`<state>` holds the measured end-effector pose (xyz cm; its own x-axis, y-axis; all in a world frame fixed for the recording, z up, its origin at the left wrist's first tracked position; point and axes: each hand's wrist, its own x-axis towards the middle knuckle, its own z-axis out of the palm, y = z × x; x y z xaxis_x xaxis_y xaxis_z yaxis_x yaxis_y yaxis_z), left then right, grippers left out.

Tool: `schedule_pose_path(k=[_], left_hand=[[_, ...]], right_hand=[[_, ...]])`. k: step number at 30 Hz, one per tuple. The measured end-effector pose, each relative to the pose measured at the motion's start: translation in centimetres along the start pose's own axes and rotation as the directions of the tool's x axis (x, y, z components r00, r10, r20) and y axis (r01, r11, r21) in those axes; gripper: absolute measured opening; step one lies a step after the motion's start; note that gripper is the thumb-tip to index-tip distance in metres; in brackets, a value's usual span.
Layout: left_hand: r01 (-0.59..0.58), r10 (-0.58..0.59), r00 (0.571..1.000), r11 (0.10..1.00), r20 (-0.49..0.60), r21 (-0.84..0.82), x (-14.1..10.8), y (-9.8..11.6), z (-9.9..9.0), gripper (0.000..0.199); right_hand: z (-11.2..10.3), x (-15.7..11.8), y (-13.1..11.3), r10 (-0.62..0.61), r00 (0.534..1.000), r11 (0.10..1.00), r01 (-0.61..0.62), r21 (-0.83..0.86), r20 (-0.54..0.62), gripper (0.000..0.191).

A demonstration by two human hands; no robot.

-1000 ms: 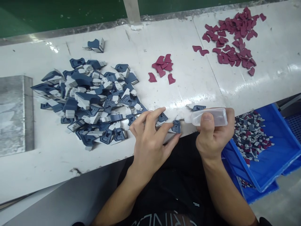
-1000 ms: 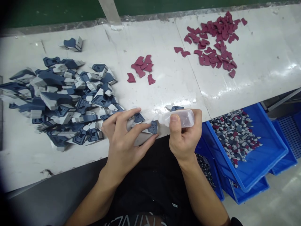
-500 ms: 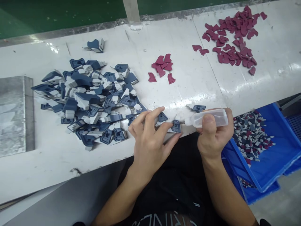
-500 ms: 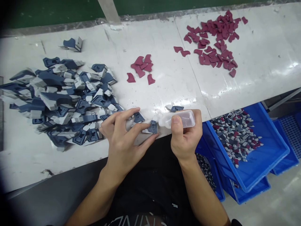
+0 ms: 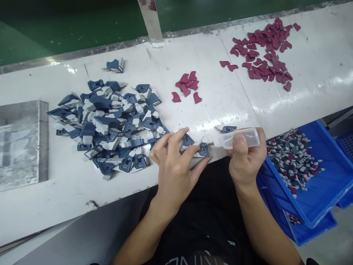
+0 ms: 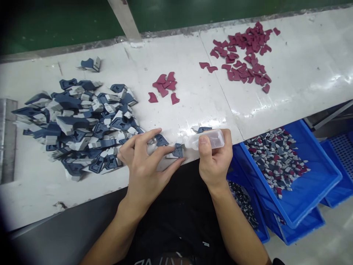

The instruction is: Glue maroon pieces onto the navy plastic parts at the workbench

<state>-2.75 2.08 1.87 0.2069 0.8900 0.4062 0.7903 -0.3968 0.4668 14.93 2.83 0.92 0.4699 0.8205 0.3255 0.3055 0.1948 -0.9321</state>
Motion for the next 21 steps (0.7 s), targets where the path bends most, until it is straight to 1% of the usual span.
schedule_pose_path(k=[4, 6, 8, 11, 15, 21], left_hand=[[-0.001, 0.001, 1.0, 1.0, -0.001, 0.001, 0.2, 0.2, 0.1, 0.025], [0.004, -0.004, 1.0, 1.0, -0.007, 0.006, 0.4, 0.4, 0.3, 0.024], [0.009, -0.008, 1.0, 1.0, -0.015, 0.015, 0.6, 0.6, 0.6, 0.024], [0.014, -0.013, 1.0, 1.0, -0.016, 0.015, 0.9, 0.7, 1.0, 0.023], [-0.014, 0.015, 0.999, 1.0, -0.033, 0.017, 0.9, 0.7, 1.1, 0.021], [-0.024, 0.025, 0.999, 0.999, -0.045, 0.024, 0.8, 0.7, 1.1, 0.019]], right_hand=[[-0.1, -0.1, 0.3, 0.088, 0.994, 0.988, -0.079, 0.133, -0.065, 0.03], [-0.2, -0.1, 0.4, 0.117, 0.99, 0.981, -0.104, 0.167, -0.074, 0.03], [-0.3, 0.0, 0.4, 0.1, 0.991, 0.988, -0.089, 0.13, -0.086, 0.03], [-0.6, 0.2, 0.5, 0.038, 0.993, 0.999, -0.034, 0.036, -0.109, 0.031], [-1.1, 0.3, 0.8, -0.022, 0.992, 0.999, 0.017, -0.043, -0.123, 0.032], [-1.5, 0.3, 1.0, 0.021, 0.997, 1.0, -0.022, -0.007, -0.072, 0.031]])
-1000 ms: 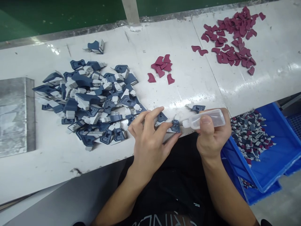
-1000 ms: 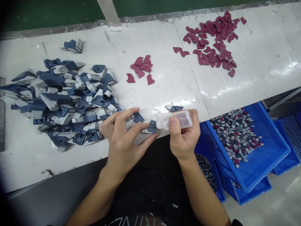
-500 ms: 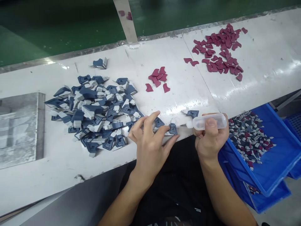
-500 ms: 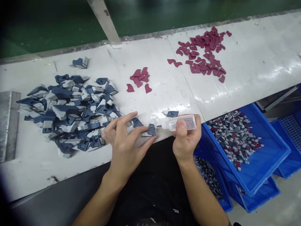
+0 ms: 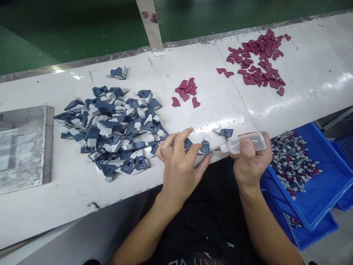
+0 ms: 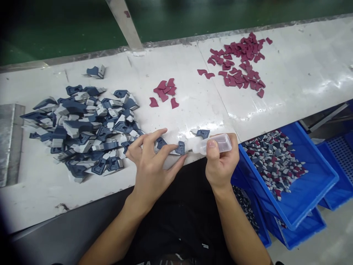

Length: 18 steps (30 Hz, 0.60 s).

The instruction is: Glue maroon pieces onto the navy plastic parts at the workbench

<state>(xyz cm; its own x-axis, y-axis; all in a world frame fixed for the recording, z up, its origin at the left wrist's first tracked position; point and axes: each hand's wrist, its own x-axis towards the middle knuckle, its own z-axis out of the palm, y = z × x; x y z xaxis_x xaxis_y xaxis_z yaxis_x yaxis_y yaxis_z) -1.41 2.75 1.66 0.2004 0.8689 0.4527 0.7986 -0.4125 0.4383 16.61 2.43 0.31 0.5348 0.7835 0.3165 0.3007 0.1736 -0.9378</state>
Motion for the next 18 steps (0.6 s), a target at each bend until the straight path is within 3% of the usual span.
schedule_pose_path(k=[6, 18], left_hand=[[-0.002, 0.002, 1.0, 1.0, 0.023, 0.0, 0.0, 0.0, -0.1, 0.019], [-0.017, 0.017, 1.0, 1.0, 0.026, 0.009, 0.0, -0.1, -0.1, 0.016]], right_hand=[[0.0, 0.2, -0.7, 0.0, 0.998, 1.0, 0.001, -0.009, 0.058, 0.026], [1.1, 1.4, -1.7, -0.093, 0.993, 0.991, 0.099, -0.094, 0.067, 0.029]])
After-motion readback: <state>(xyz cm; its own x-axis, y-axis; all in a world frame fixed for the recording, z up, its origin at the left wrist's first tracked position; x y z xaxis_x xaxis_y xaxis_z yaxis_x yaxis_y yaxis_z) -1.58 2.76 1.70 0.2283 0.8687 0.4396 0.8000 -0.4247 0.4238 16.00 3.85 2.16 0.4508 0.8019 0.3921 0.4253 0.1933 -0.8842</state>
